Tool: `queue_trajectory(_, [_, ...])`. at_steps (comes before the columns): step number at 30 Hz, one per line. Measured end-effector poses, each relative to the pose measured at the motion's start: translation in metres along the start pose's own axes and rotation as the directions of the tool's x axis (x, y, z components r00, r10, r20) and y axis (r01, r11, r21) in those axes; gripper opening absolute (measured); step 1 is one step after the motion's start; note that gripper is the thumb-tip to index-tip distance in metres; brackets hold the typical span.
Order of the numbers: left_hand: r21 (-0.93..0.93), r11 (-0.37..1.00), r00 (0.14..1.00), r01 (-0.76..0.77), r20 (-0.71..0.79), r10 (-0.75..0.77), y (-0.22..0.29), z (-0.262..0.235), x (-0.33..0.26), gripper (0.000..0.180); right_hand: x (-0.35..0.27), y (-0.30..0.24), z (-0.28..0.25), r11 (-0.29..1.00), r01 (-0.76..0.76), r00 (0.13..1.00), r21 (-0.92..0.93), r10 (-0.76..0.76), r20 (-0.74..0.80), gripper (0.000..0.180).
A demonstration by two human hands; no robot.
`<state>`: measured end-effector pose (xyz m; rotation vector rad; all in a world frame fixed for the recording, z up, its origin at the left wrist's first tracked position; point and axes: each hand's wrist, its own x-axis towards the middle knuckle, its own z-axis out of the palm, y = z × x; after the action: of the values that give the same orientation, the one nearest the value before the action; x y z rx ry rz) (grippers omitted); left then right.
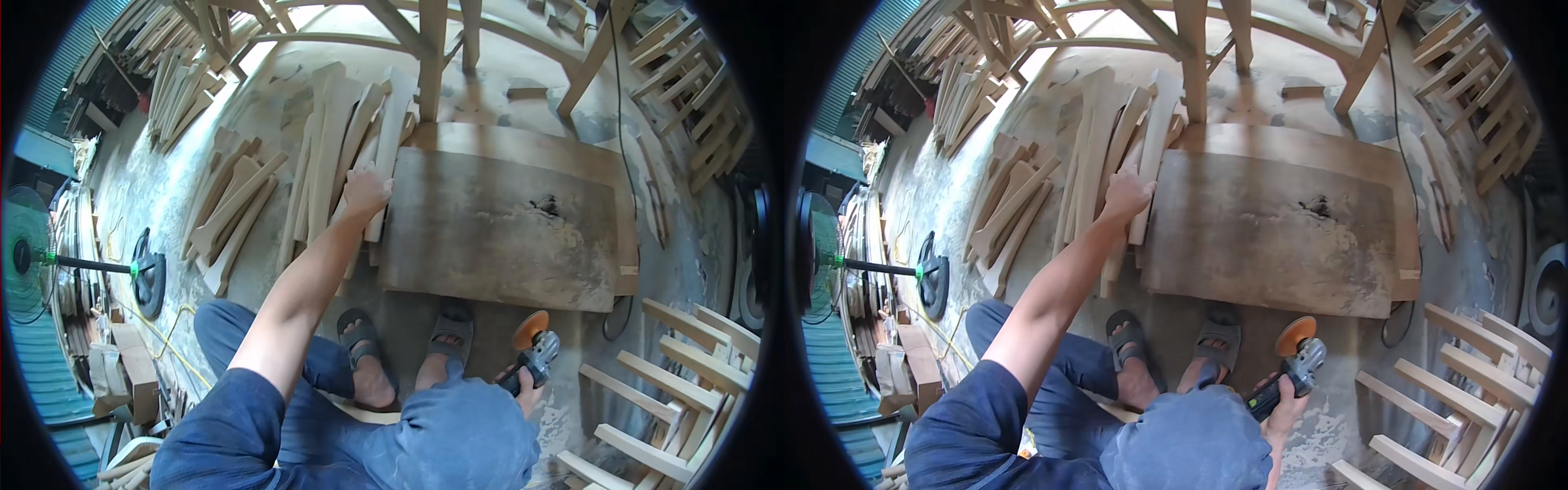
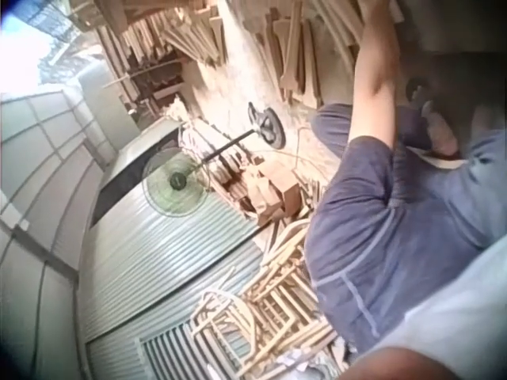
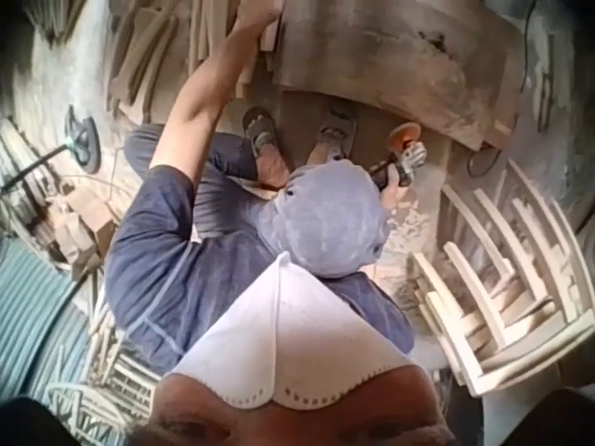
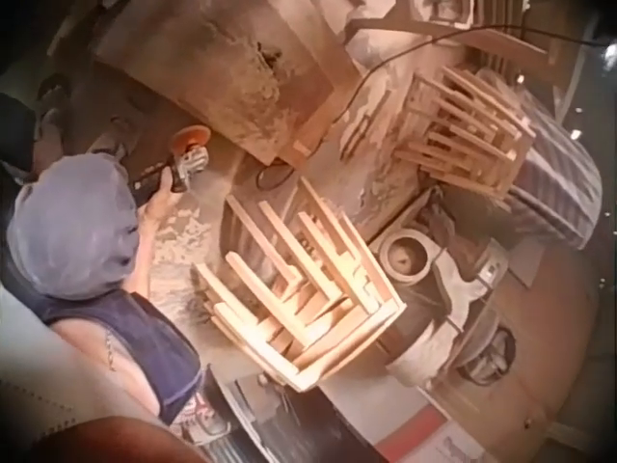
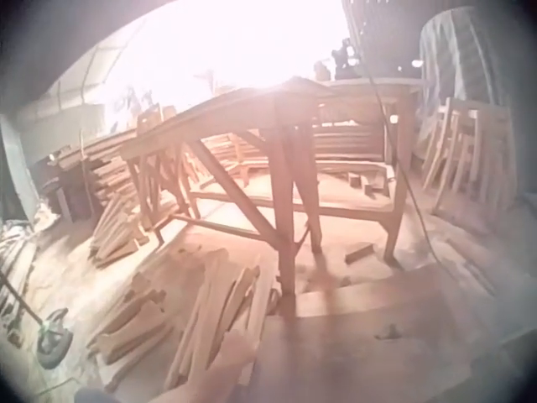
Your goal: The person sands wooden chair legs using an angle grinder with a sanding disc, turning each leg over to grind and smooth its different edges and surfaces.
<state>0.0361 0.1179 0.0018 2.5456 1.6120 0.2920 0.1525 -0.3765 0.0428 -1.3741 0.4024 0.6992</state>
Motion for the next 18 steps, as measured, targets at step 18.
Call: queue_trajectory(18, [-0.842, 0.462, 0.96, 0.277, 0.229, -0.159, -0.011, 0.019, 0.057, 0.044, 0.059, 0.03, -0.049, 0.991, -0.132, 0.991, -0.006, 0.132, 0.005, 0.04])
